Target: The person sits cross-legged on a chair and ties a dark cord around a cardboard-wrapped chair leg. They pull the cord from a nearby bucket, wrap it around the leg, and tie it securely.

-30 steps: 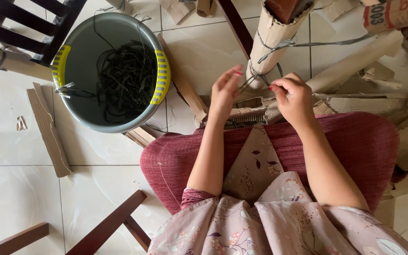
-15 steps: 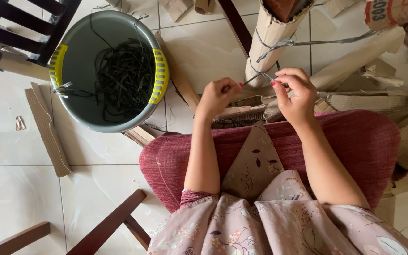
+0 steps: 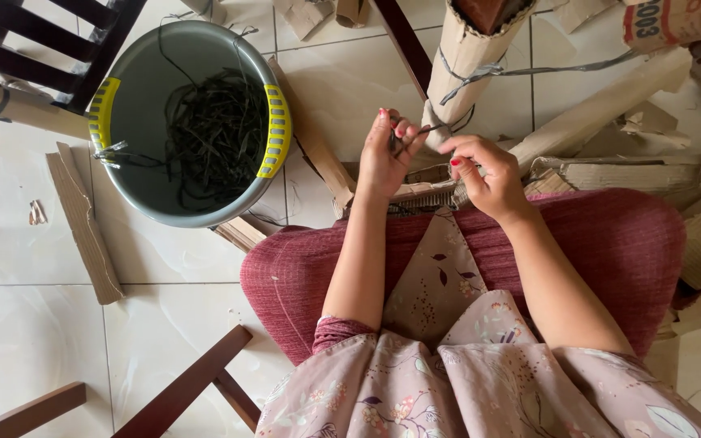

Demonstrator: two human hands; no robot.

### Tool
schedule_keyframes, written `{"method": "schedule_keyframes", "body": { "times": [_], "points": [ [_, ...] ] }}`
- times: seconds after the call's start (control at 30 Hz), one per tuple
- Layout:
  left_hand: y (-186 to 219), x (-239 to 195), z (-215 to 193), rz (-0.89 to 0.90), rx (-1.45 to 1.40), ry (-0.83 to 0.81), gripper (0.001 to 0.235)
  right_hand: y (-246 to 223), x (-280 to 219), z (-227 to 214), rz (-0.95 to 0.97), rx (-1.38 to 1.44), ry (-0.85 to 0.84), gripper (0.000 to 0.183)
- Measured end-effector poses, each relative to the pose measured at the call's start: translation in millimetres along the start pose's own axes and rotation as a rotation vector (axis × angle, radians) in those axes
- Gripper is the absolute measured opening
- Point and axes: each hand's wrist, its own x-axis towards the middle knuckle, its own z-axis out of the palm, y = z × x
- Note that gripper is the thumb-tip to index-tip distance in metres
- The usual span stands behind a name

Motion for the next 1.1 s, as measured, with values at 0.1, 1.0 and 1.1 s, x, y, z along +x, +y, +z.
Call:
{"method": "schedule_keyframes", "body": {
  "times": [0.1, 1.0, 1.1],
  "points": [
    [-11, 16, -7, 0.084, -0.016, -0.028, 0.022, 14, -1, 2, -0.044, -0.019, 0.011, 0.023],
    [23, 7, 32, 0.212, 0.533, -0.068, 0.026, 56, 4, -25, -0.092, -0.517, -0.028, 0.021],
    [34, -7, 62, 0.299, 1.123, -0.086, 0.023, 61, 5, -17, -0.097, -0.534, 0.004, 0.022]
  ]
}}
